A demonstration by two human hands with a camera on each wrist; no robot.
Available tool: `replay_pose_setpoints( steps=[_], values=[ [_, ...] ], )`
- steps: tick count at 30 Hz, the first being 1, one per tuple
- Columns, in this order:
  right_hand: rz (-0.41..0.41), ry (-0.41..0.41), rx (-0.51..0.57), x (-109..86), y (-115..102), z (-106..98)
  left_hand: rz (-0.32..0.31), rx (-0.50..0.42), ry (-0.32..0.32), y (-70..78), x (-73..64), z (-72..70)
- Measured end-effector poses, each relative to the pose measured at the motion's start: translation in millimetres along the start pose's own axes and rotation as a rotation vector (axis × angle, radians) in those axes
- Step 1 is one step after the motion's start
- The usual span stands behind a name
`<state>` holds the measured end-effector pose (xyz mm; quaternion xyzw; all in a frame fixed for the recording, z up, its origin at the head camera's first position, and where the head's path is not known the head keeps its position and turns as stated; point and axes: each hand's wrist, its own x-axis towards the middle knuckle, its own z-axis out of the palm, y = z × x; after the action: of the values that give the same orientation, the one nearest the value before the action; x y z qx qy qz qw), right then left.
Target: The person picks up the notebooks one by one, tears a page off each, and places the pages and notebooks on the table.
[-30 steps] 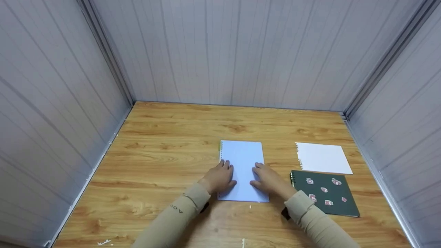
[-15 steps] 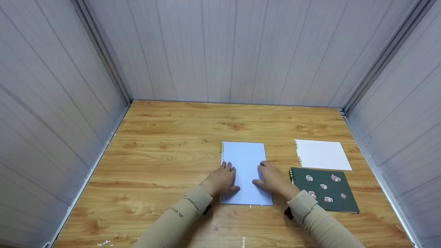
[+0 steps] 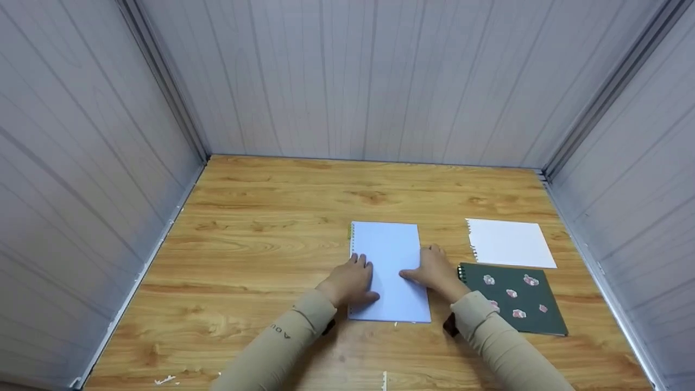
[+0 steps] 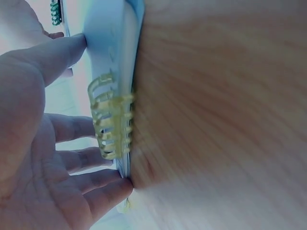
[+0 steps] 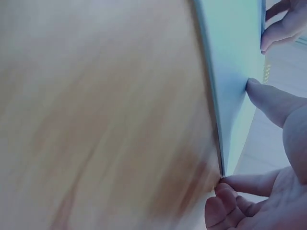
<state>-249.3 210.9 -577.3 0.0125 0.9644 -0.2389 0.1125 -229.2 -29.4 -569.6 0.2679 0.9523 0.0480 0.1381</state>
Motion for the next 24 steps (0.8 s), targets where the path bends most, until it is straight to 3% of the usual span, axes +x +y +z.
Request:
replay_pose_setpoints(
  steps=[10,13,19,24],
  values=[
    [0.087,0.079,0.203,-4.8,-10,4,0.014,0.003,0.007,-1.6,-0.7,-0.5],
    [0.07,0.118,0.292,-6.2,-13,3,0.014,-0.018,0.0,-2.6,-0.1,-2.0],
    [0.015,0.204,0.372,-8.8,-11,-2,0.015,-0.052,0.015,-3.0,-2.3,0.3],
    [-0.009,0.206,0.417,-10.0,-8,-6,0.013,-0.035,0.048,3.7,-6.6,2.7]
  ],
)
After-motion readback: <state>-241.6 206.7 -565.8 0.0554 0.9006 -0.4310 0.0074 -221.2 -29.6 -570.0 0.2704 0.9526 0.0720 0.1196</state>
